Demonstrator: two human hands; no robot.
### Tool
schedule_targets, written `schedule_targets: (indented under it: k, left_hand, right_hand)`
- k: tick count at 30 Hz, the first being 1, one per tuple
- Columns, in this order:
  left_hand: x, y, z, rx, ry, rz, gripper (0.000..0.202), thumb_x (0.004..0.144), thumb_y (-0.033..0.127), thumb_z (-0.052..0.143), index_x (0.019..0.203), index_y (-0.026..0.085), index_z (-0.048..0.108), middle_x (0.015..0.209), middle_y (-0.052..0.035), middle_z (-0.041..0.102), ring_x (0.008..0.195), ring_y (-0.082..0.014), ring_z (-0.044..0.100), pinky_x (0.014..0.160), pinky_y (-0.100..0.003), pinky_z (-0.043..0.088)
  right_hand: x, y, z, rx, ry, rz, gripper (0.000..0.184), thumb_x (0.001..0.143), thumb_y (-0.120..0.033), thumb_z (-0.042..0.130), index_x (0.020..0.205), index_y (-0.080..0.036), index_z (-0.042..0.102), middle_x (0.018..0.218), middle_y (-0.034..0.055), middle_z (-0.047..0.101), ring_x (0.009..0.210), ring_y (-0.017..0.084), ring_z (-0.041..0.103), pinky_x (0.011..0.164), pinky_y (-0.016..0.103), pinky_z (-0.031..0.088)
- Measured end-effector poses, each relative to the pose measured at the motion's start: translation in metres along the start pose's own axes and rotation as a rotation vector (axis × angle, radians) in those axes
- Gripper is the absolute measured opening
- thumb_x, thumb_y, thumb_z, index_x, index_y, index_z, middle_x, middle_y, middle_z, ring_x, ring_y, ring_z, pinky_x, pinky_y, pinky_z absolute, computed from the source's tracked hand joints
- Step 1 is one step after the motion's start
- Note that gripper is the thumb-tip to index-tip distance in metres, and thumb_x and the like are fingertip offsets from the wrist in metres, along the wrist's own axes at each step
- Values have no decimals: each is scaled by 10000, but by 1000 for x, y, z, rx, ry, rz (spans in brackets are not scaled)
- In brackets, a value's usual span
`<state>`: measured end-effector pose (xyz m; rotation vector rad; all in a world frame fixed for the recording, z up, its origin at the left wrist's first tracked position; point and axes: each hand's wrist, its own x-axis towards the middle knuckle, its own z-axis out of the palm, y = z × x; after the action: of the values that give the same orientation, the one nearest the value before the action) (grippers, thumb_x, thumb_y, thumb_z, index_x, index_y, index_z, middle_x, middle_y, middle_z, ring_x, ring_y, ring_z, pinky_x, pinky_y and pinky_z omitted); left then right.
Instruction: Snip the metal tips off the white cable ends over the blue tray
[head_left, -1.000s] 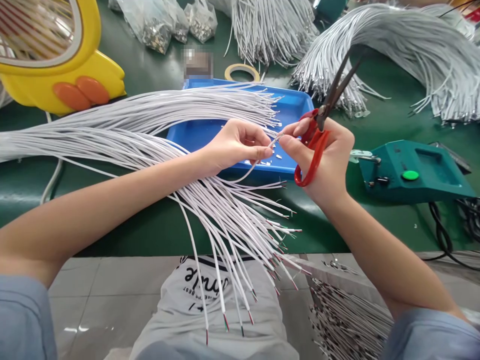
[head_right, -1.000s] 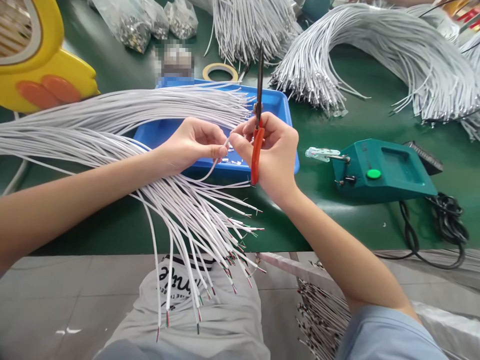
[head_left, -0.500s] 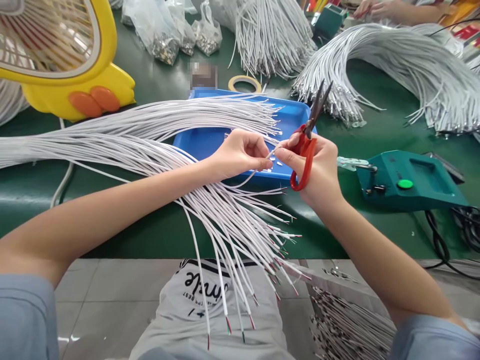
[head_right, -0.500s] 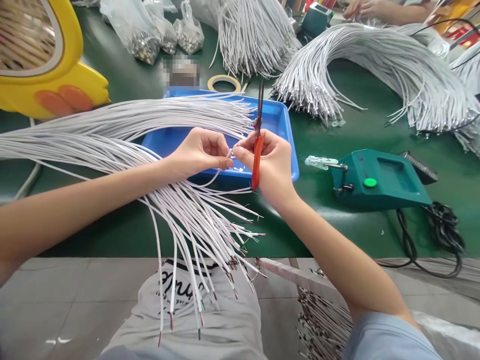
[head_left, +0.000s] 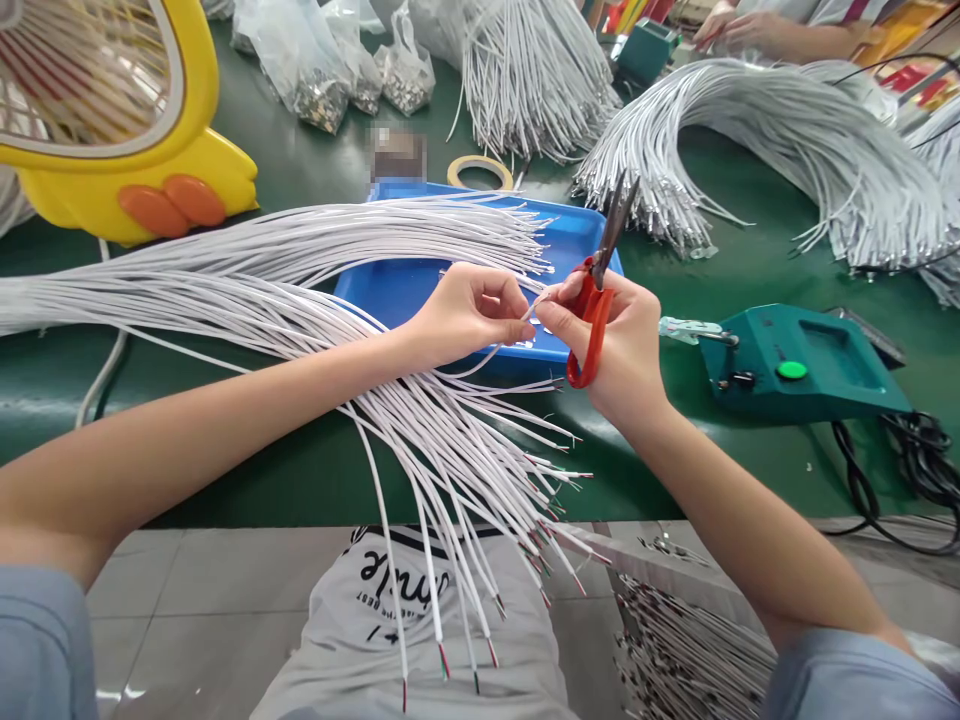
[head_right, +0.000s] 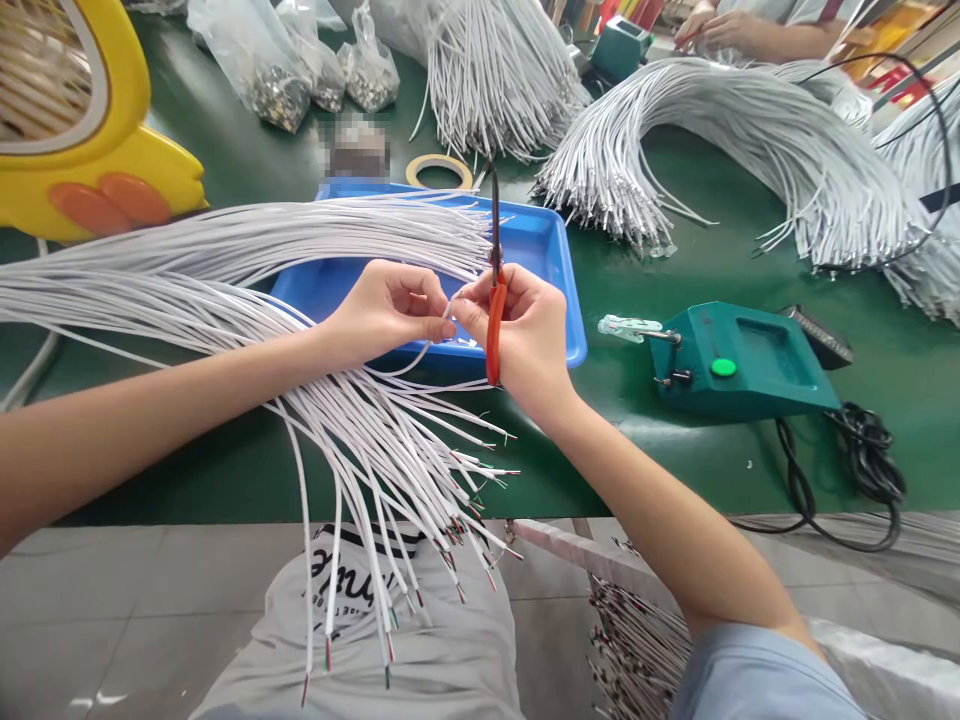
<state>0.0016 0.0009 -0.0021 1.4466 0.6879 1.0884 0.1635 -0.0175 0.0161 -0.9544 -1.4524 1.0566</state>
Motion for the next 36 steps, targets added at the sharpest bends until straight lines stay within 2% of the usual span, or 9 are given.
schedule_targets:
  k: [4,6,10,13,17,21,25,30,36]
  left_hand:
    - [-2,4,1,38,-32,27,162,649,194,772,693,67,680,588,-27,628,542,-84,571,537,-199,486]
    - [-2,6,1,51,-35,33,125,691,184,730,673,70,683,570,-35,630,529,-90,576,525,-204,486]
    - [-3,4,2,118,36,48,97,644,120,732,609,80,652,551,-16,626,513,-83,575,525,-194,487]
    - [-3,2,2,166,69,38,139,614,149,763,603,81,642,583,-22,647,546,-94,594,538,-197,493]
    - [-3,1,2,167,52,39,153,645,170,751,609,75,638,573,-27,638,534,-94,588,532,-203,491]
    - [-2,0,-1,116,32,32,128,700,179,715,648,82,650,579,-21,628,529,-92,582,527,-206,487]
    - [-1,0,-4,36,-16,37,150,749,225,687,687,90,667,623,-31,645,542,-96,591,526,-207,481]
    - [0,1,-3,33,-25,15,245,741,323,709,671,93,661,606,-38,647,538,-102,591,514,-206,475]
    - [-1,1,-2,39,-41,21,269,730,346,725,683,91,655,603,-36,633,538,-94,587,503,-197,472]
  right_hand:
    - [2,1,-2,14,-2,-32,253,636,-222,790,683,-212,541,693,-32,602,645,111,571,636,282,507]
    - [2,2,-2,18,-15,-30,261,641,-235,787,683,-215,530,695,-33,600,646,114,574,642,288,514]
    - [-1,3,1,72,-3,10,252,643,-207,778,688,-206,530,697,-41,601,644,101,579,641,266,512]
    - [-4,3,4,108,5,31,254,640,-192,781,685,-198,531,686,-42,595,645,98,582,635,256,512]
    - [-4,4,5,66,-5,-11,269,643,-214,781,694,-204,517,698,-31,592,631,104,575,603,263,506]
    - [0,5,-1,-20,-12,-41,220,698,-237,732,700,-212,514,714,-24,578,659,113,573,634,282,506]
    - [2,4,-5,-87,46,-87,176,713,-203,704,689,-224,531,711,-21,592,625,112,552,604,281,492]
    - [2,4,-3,-80,1,-88,181,739,-194,684,714,-235,510,747,-14,641,710,149,626,713,334,532]
    - [1,4,-4,-96,-13,-107,176,744,-201,683,723,-227,511,768,-15,631,699,134,621,717,333,535]
